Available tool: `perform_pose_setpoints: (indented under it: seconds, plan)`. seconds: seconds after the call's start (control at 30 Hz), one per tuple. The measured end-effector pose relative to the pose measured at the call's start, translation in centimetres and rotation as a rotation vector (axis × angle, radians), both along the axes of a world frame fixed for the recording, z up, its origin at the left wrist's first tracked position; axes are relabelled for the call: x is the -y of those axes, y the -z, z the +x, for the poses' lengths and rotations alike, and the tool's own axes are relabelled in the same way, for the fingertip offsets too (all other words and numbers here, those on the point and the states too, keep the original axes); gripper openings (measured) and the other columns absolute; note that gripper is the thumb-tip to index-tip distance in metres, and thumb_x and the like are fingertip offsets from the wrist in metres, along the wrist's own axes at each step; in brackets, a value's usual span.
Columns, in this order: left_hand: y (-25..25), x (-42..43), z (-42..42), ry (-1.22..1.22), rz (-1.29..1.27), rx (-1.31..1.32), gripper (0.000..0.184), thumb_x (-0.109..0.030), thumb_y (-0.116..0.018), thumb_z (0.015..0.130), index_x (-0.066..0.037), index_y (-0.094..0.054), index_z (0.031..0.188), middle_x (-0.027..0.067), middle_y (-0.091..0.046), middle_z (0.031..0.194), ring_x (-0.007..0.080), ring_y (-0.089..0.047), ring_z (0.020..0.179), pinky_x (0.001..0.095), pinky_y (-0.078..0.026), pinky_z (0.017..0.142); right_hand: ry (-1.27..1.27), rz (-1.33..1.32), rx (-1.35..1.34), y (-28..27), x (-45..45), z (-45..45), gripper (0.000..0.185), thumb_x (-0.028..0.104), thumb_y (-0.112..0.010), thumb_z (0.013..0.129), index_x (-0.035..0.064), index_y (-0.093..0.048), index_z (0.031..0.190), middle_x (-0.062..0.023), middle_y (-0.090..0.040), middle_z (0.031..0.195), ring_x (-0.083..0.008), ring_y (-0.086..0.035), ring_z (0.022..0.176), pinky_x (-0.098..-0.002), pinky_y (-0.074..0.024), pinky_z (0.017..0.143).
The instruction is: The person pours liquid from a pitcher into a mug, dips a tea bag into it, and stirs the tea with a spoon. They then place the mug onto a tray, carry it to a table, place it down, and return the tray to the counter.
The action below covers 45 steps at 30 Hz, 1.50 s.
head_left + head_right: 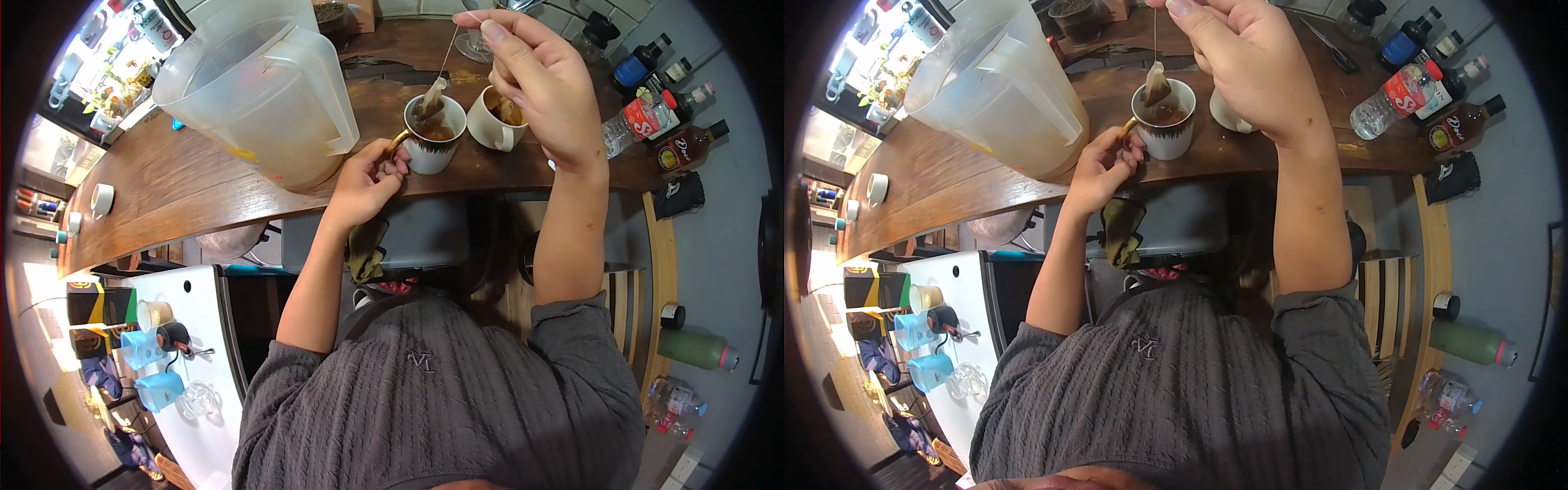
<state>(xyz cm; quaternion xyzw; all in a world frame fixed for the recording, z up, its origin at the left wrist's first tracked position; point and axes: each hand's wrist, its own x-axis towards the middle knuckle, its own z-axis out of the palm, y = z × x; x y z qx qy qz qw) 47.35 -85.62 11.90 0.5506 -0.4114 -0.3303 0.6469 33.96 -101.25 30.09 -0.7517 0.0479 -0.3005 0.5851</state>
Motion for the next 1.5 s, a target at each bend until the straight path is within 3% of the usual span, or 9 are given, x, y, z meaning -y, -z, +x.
perform_pose_setpoints:
  seconds: [0.07, 0.17, 0.4, 0.6, 0.93, 1.13, 1.17, 1.5]
  plan:
    - [-0.1, 0.0, -0.1, -0.005, 0.0, 0.001, 0.028, 0.002, -0.054, 0.076, -0.001, -0.056, 0.103, -0.0033, -0.054, 0.087, 0.001, -0.042, 0.069, 0.0157, -0.036, 0.063, 0.045, 0.05, -0.126, -1.1, -0.5, -0.1, 0.023, 0.011, -0.046, 0.1, -0.0027, -0.06, 0.111, 0.0066, -0.044, 0.063, -0.0006, -0.031, 0.047, -0.0173, -0.0238, 0.043]
    - [-0.1, 0.0, -0.1, -0.006, -0.005, -0.003, 0.027, 0.002, -0.054, 0.076, -0.002, -0.057, 0.103, -0.0031, -0.054, 0.087, 0.0012, -0.042, 0.069, 0.0157, -0.036, 0.063, 0.009, -0.046, -0.019, 1.0, 0.6, 0.6, 0.028, 0.02, -0.05, 0.099, 0.0016, -0.062, 0.116, 0.0103, -0.033, 0.055, 0.0002, -0.027, 0.048, -0.0185, -0.0208, 0.046]
    - [0.0, 0.0, 0.1, -0.007, -0.002, 0.025, 0.027, 0.002, -0.054, 0.076, -0.001, -0.057, 0.102, -0.0027, -0.054, 0.087, 0.001, -0.042, 0.07, 0.0155, -0.036, 0.063, -0.041, 0.058, -0.131, 4.8, 0.9, 0.8, 0.027, 0.019, -0.05, 0.099, 0.0015, -0.062, 0.116, 0.0109, -0.034, 0.056, 0.0005, -0.026, 0.049, -0.0181, -0.0207, 0.046]
    - [-0.2, 0.0, 0.0, 0.008, -0.006, -0.012, 0.027, 0.003, -0.054, 0.076, -0.001, -0.057, 0.103, -0.0027, -0.054, 0.087, 0.0006, -0.042, 0.069, 0.015, -0.035, 0.062, -0.042, 0.068, 0.064, 0.8, 1.0, -0.3, 0.027, 0.017, -0.049, 0.099, -0.0002, -0.061, 0.116, 0.0099, -0.032, 0.055, -0.001, -0.026, 0.049, -0.0194, -0.0216, 0.047]
    - [-0.2, -0.1, 0.0, -0.004, 0.009, 0.039, 0.027, 0.002, -0.054, 0.076, -0.001, -0.057, 0.103, -0.0024, -0.054, 0.087, 0.001, -0.043, 0.07, 0.0153, -0.037, 0.064, -0.038, 0.103, -0.194, 4.6, 1.0, 0.9, 0.028, 0.019, -0.05, 0.099, -0.0004, -0.061, 0.116, 0.0097, -0.034, 0.055, -0.0002, -0.028, 0.049, -0.0186, -0.0209, 0.047]
    - [-0.3, -0.1, 0.0, 0.007, -0.003, -0.005, 0.027, 0.002, -0.054, 0.077, -0.001, -0.056, 0.103, -0.0021, -0.054, 0.087, 0.0012, -0.044, 0.071, 0.0152, -0.037, 0.064, -0.104, 0.095, 0.077, 0.7, 1.4, 0.5, 0.029, 0.017, -0.049, 0.099, -0.0023, -0.061, 0.117, 0.0093, -0.029, 0.056, -0.0024, -0.024, 0.05, -0.0205, -0.0228, 0.05]
    - [-0.2, 0.0, 0.0, 0.007, -0.002, -0.006, 0.027, 0.002, -0.054, 0.077, -0.001, -0.056, 0.103, -0.0021, -0.054, 0.087, 0.0012, -0.044, 0.071, 0.0152, -0.037, 0.064, -0.093, 0.134, 0.046, -0.9, 0.6, 0.2, 0.023, 0.012, -0.046, 0.1, -0.0031, -0.06, 0.111, 0.0054, -0.047, 0.065, -0.0005, -0.032, 0.048, -0.0171, -0.0243, 0.043]
    - [-0.1, -0.1, 0.0, 0.004, -0.004, 0.007, 0.028, 0.002, -0.054, 0.077, -0.002, -0.057, 0.104, -0.0018, -0.054, 0.088, 0.0018, -0.045, 0.073, 0.0156, -0.038, 0.066, -0.085, 0.119, 0.031, -0.3, 1.0, 0.3, 0.023, 0.013, -0.047, 0.1, -0.0025, -0.061, 0.109, 0.0058, -0.047, 0.065, -0.0004, -0.032, 0.047, -0.0173, -0.0235, 0.043]
